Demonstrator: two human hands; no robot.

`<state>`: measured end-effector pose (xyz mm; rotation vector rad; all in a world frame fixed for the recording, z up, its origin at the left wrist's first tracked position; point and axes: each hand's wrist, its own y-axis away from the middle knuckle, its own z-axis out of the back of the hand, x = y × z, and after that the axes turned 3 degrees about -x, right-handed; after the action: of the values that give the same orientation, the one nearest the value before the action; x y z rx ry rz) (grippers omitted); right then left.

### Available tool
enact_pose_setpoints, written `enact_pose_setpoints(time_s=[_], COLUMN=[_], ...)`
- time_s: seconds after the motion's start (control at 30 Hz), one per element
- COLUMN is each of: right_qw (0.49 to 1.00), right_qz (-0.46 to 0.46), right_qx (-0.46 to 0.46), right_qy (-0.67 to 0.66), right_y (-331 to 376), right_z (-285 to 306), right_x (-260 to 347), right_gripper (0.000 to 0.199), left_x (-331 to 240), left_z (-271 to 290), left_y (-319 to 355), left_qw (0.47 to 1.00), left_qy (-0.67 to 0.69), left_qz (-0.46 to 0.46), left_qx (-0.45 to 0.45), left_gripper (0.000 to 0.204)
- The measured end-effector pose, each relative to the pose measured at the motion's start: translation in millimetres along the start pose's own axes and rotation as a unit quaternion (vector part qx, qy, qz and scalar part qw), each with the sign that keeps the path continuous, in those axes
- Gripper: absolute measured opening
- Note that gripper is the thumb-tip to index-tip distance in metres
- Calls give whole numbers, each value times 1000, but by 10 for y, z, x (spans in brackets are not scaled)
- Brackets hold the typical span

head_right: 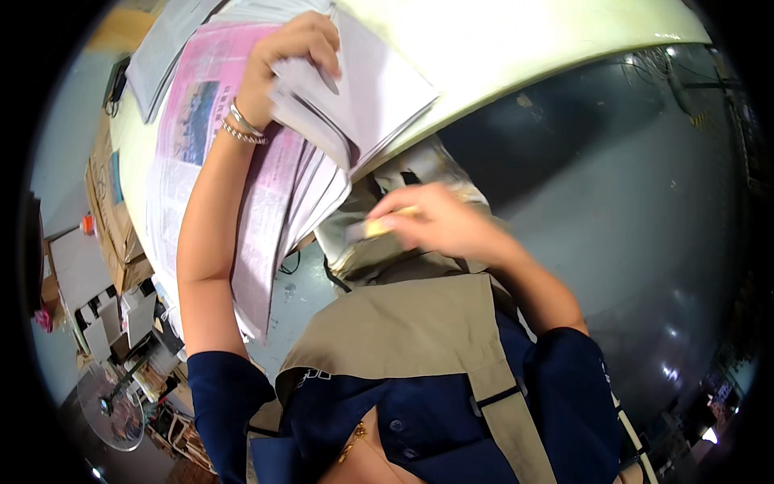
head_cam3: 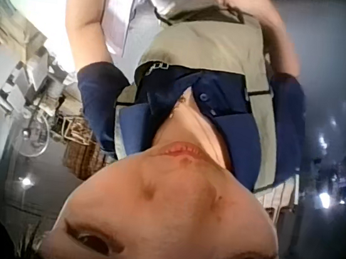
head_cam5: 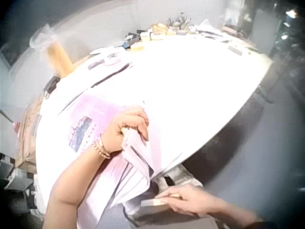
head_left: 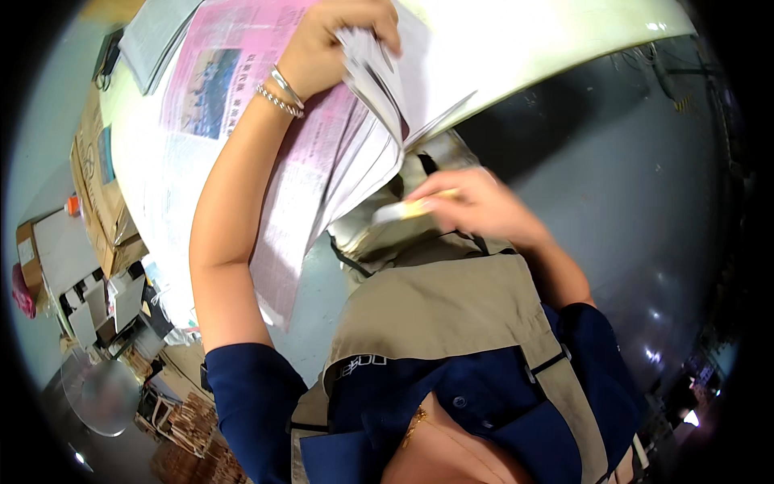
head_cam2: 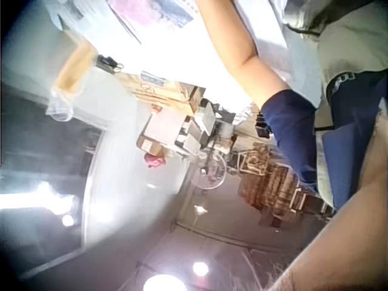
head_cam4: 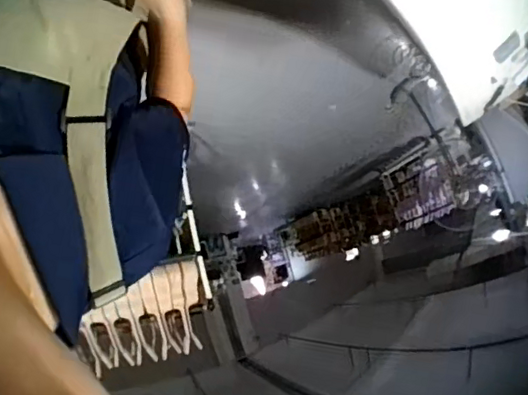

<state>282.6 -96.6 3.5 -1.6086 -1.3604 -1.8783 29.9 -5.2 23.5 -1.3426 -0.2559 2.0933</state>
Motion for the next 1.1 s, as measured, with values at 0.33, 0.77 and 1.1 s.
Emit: enact_pose_setpoints(time_s=[0.33, 0.77, 1.1], right_qw=[895, 880, 875], right_qz=[169, 204, 217], right_qx=[-404, -426, -429], right_qy=[-84, -45, 63], right_y=[332, 213, 250], right_z=[564, 367, 439], right_x=[5, 114, 70], right_gripper=[21, 19, 19], left_x=[-50, -67, -113], left_z=[-166, -192, -222], left_y=[-130, -113, -161], left_qw=[976, 981, 963], left_qy=[-183, -181, -239], left_qz=[-102, -57, -96], left_qx=[57, 26, 76], left_gripper=[15, 31, 20])
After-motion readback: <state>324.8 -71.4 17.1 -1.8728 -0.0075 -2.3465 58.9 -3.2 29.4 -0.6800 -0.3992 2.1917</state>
